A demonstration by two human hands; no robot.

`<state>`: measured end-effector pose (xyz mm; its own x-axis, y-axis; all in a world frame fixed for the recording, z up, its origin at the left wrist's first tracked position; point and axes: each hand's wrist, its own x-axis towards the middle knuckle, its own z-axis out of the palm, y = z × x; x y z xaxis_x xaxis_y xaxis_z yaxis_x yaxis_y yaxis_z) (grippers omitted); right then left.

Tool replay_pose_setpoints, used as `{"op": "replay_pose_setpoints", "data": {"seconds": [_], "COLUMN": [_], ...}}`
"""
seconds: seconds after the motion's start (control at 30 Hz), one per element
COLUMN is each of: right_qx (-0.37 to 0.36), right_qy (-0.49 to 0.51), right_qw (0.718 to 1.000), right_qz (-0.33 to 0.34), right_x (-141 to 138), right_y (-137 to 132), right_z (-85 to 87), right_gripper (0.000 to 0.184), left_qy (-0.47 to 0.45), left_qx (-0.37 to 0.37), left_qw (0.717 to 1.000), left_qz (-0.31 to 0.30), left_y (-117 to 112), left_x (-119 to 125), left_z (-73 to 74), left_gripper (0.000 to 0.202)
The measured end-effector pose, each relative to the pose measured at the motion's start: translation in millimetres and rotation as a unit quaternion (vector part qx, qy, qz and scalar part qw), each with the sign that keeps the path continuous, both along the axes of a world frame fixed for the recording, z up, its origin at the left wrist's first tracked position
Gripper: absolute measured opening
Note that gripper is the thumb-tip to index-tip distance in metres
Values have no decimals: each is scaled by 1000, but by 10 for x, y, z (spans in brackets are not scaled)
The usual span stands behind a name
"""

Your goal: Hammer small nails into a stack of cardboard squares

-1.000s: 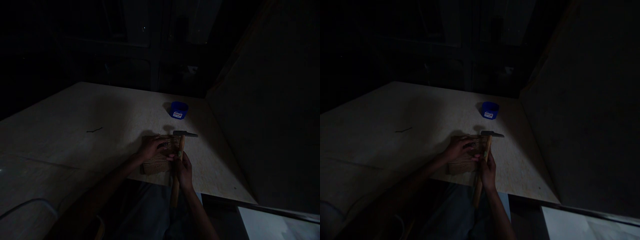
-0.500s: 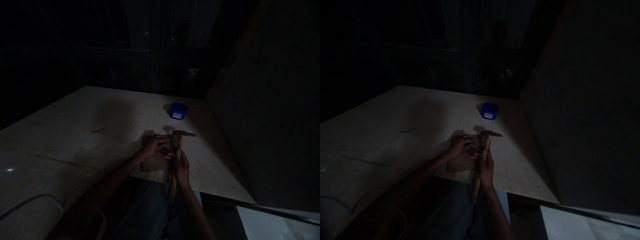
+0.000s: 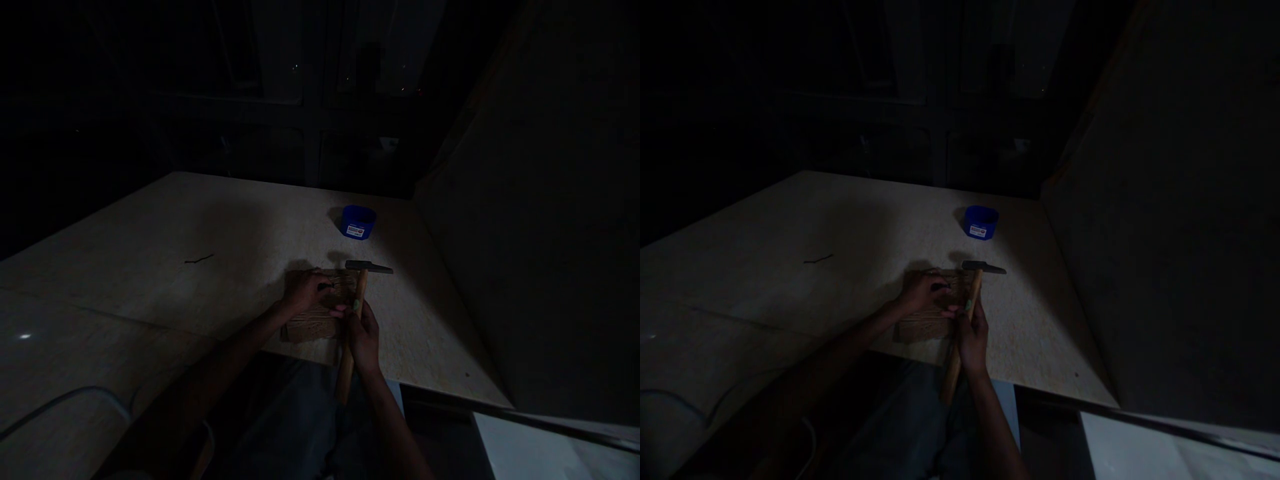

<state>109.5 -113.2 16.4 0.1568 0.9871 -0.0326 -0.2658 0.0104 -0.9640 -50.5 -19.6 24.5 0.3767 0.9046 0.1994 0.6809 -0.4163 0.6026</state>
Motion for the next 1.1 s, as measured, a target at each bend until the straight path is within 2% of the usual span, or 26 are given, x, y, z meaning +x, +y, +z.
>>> {"op": "replay_pose_setpoints", "data": {"seconds": [0.17, 0.27, 0.43, 0.57, 0.73, 0.83, 0.9, 1.0, 1.1], "right_qx": [1, -1, 5, -7, -39, -58, -74, -93, -109], "right_qy": [-2, 2, 5, 13, 39, 54, 58, 44, 4], "right_qw": [1000, 1000, 1000, 1000, 998, 997, 995, 994, 992], "right_qz": [4, 0, 0, -5, -18, -24, -30, -43, -56], "right_x": [1, 3, 21, 60, 130, 177, 219, 326, 501], "right_y": [-5, 1, 11, 8, -8, -63, -126, -240, -341], "right_z": [-5, -26, -45, -29, 55, 172, 257, 331, 293], "right_gripper": [17, 21, 23, 29, 33, 39, 46, 59, 65], "left_qy": [-7, -8, -5, 27, 69, 129, 149, 168, 185], "left_qx": [17, 34, 99, 124, 142, 95, 73, 46, 18], "left_qw": [1000, 999, 995, 989, 968, 929, 906, 883, 867], "left_qz": [-9, -18, 13, 79, 197, 334, 390, 436, 462], "left_y": [-16, -45, -137, -254, -394, -441, -448, -424, -360], "left_x": [-20, -82, -363, -830, -1702, -2247, -2552, -2882, -3071], "left_z": [22, 36, 67, 38, -128, -207, -230, -240, -247], "left_gripper": [10, 18, 38, 43, 37, 34, 35, 38, 40]}}
